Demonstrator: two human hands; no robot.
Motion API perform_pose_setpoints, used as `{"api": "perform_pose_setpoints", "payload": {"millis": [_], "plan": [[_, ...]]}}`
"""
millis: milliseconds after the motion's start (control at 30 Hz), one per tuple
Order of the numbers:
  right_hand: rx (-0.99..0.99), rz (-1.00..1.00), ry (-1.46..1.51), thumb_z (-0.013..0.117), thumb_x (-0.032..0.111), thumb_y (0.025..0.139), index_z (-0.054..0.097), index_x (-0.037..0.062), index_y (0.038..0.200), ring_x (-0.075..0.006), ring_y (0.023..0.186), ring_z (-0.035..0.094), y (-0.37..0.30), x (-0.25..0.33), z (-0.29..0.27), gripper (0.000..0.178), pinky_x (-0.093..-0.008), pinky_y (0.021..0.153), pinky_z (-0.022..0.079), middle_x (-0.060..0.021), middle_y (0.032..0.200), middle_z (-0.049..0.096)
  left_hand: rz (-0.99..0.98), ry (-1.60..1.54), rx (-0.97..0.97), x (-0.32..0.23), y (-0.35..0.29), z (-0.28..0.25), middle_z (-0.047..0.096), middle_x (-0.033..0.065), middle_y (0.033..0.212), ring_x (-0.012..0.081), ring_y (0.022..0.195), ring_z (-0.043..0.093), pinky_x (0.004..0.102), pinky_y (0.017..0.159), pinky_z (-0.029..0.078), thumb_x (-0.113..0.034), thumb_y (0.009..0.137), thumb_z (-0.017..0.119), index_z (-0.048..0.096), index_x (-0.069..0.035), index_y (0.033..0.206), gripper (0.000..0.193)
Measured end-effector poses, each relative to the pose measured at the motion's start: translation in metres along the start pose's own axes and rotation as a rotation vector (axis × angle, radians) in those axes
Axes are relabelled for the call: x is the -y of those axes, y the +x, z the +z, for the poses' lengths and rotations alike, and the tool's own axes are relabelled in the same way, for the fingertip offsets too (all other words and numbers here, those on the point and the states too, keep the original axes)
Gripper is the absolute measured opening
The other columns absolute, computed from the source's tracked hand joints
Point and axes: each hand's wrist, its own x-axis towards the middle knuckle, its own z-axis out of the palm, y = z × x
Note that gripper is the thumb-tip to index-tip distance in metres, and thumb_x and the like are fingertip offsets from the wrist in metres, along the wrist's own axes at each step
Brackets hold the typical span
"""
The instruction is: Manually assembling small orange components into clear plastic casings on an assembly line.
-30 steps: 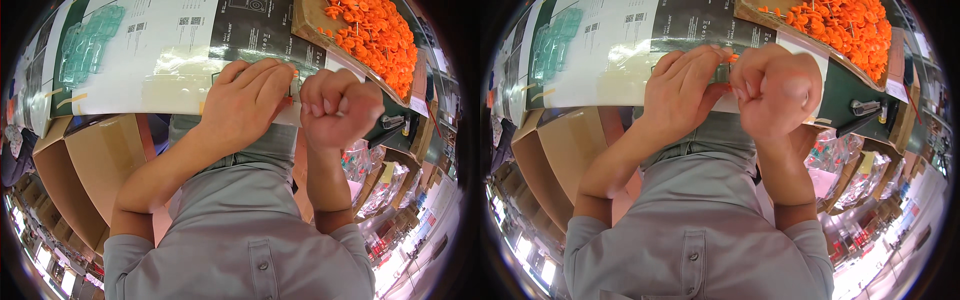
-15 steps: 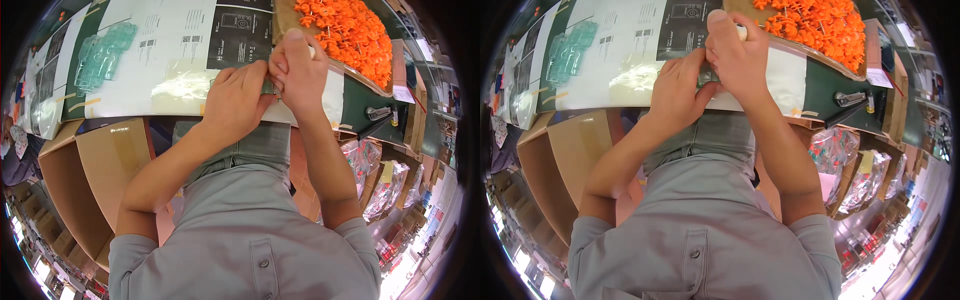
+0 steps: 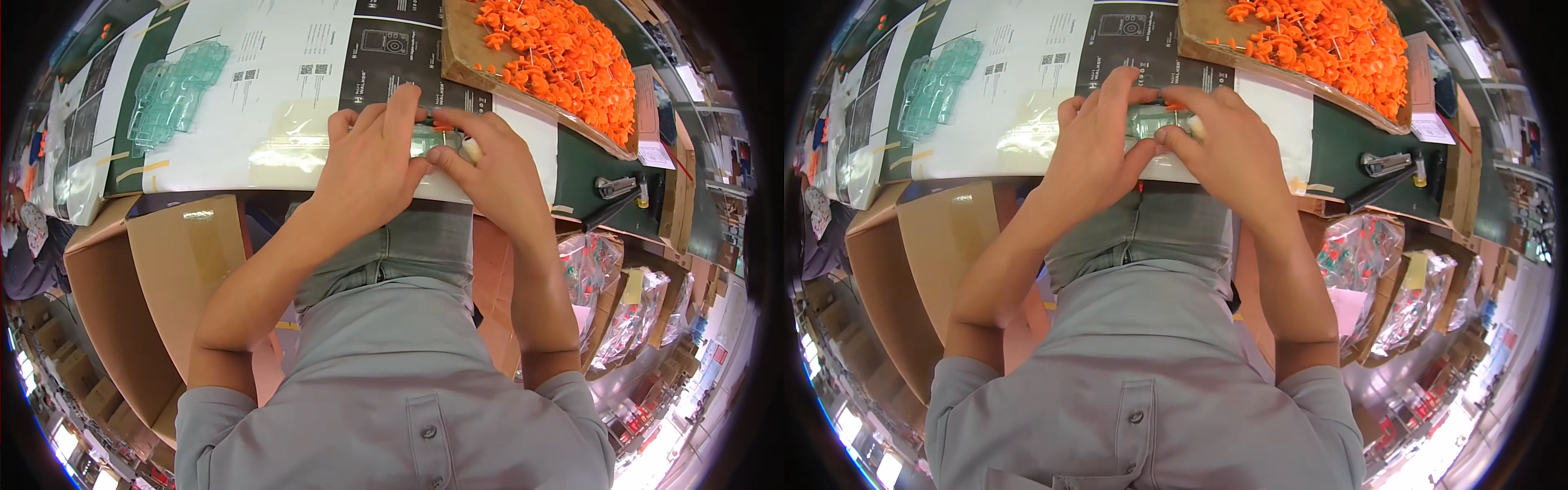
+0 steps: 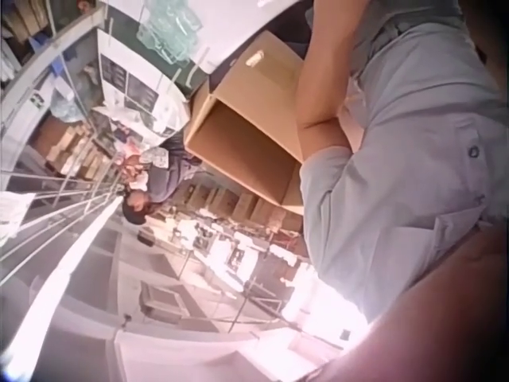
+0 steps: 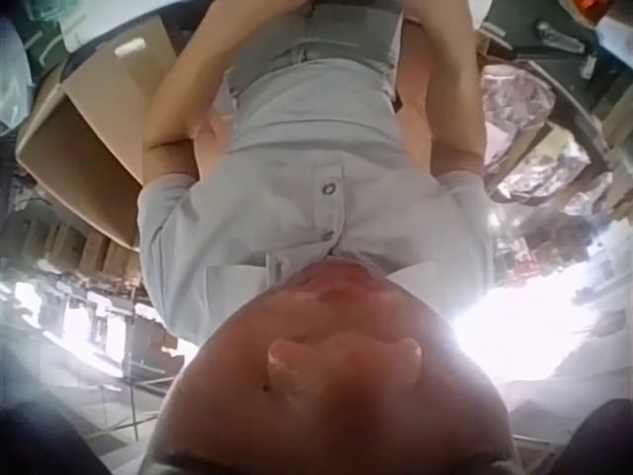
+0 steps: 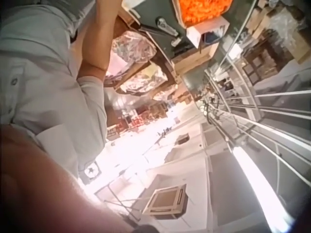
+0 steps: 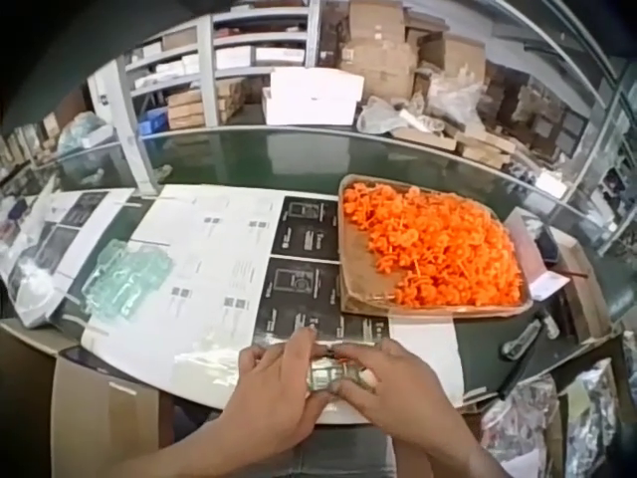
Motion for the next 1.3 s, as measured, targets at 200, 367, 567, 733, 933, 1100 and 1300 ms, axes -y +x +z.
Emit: {"api": "perform_pose_setpoints", "payload": {"millis": [200, 367, 567, 733, 933, 1100, 1300], "plan": [[0.053, 0.055, -0.123, 0.074, 0.019, 0.091, 0.071, 0.0054, 0.119, -0.0172, 0.086, 0.061, -0.006, -0.017, -0.016, 0.031, -0.0267, 0.079, 0.049, -0.0023, 0.095, 0.066, 0.062, 0.008, 0.005, 0.001, 0.001, 0.001, 0.064, 0.0121, 0.118, 0.0293, 0.108, 0.061, 0.0472, 0.092, 0.038, -0.010, 0.080, 0.078, 0.041, -0.001, 0.136, 0.068], [-0.274, -0.076, 0.454, 0.061, 0.028, 0.101, 0.064, 0.0057, 0.097, -0.0182, 0.064, 0.054, -0.007, -0.010, -0.019, 0.023, -0.0309, 0.061, 0.047, -0.0039, 0.074, 0.054, 0.045, 0.010, 0.077, -0.001, 0.006, 0.001, 0.066, 0.0084, 0.125, 0.0318, 0.114, 0.060, 0.0446, 0.097, 0.040, -0.007, 0.081, 0.075, 0.046, -0.006, 0.135, 0.061], [-0.559, -0.129, 1.261, 0.043, 0.043, 0.107, 0.037, 0.0149, 0.074, -0.0138, 0.047, 0.035, 0.008, 0.002, 0.008, 0.044, -0.0314, 0.044, 0.033, -0.0012, 0.062, 0.038, 0.059, -0.098, 0.102, 0.000, 0.009, 0.000, 0.067, 0.0072, 0.122, 0.0303, 0.112, 0.062, 0.0421, 0.094, 0.042, -0.002, 0.079, 0.072, 0.050, -0.009, 0.132, 0.058], [-0.487, -0.129, 1.297, 0.044, 0.049, 0.107, 0.037, 0.0152, 0.073, -0.0149, 0.046, 0.037, 0.020, 0.004, 0.021, 0.048, -0.0312, 0.044, 0.034, -0.0015, 0.061, 0.039, 0.040, -0.101, 0.085, 0.002, 0.011, 0.002, 0.068, 0.0055, 0.121, 0.0285, 0.111, 0.063, 0.0412, 0.093, 0.042, -0.002, 0.079, 0.072, 0.054, -0.010, 0.129, 0.054], [-0.391, -0.203, 1.188, 0.044, 0.052, 0.106, 0.037, 0.0142, 0.074, -0.0150, 0.045, 0.037, 0.020, 0.006, 0.026, 0.050, -0.0315, 0.043, 0.034, -0.0023, 0.060, 0.039, 0.038, -0.096, 0.056, 0.003, 0.011, 0.003, 0.069, 0.0034, 0.114, 0.0251, 0.110, 0.064, 0.0388, 0.088, 0.042, -0.003, 0.077, 0.075, 0.056, -0.009, 0.125, 0.052], [-0.296, -0.228, 1.073, 0.043, 0.053, 0.106, 0.038, 0.0132, 0.075, -0.0152, 0.044, 0.036, 0.019, 0.002, 0.021, 0.051, -0.0316, 0.042, 0.035, -0.0028, 0.060, 0.039, 0.021, -0.096, 0.083, 0.004, 0.010, 0.003, 0.068, 0.0024, 0.119, 0.0248, 0.110, 0.064, 0.0385, 0.089, 0.042, -0.002, 0.077, 0.074, 0.058, -0.010, 0.126, 0.053], [-0.298, -0.322, 1.084, 0.044, 0.045, 0.107, 0.039, 0.0101, 0.076, -0.0144, 0.045, 0.036, 0.019, 0.001, 0.028, 0.047, -0.0302, 0.042, 0.034, -0.0048, 0.061, 0.041, 0.026, -0.113, 0.048, 0.008, 0.009, 0.007, 0.068, 0.0024, 0.118, 0.0246, 0.109, 0.064, 0.0388, 0.088, 0.042, -0.002, 0.076, 0.074, 0.058, -0.010, 0.127, 0.055]]}}
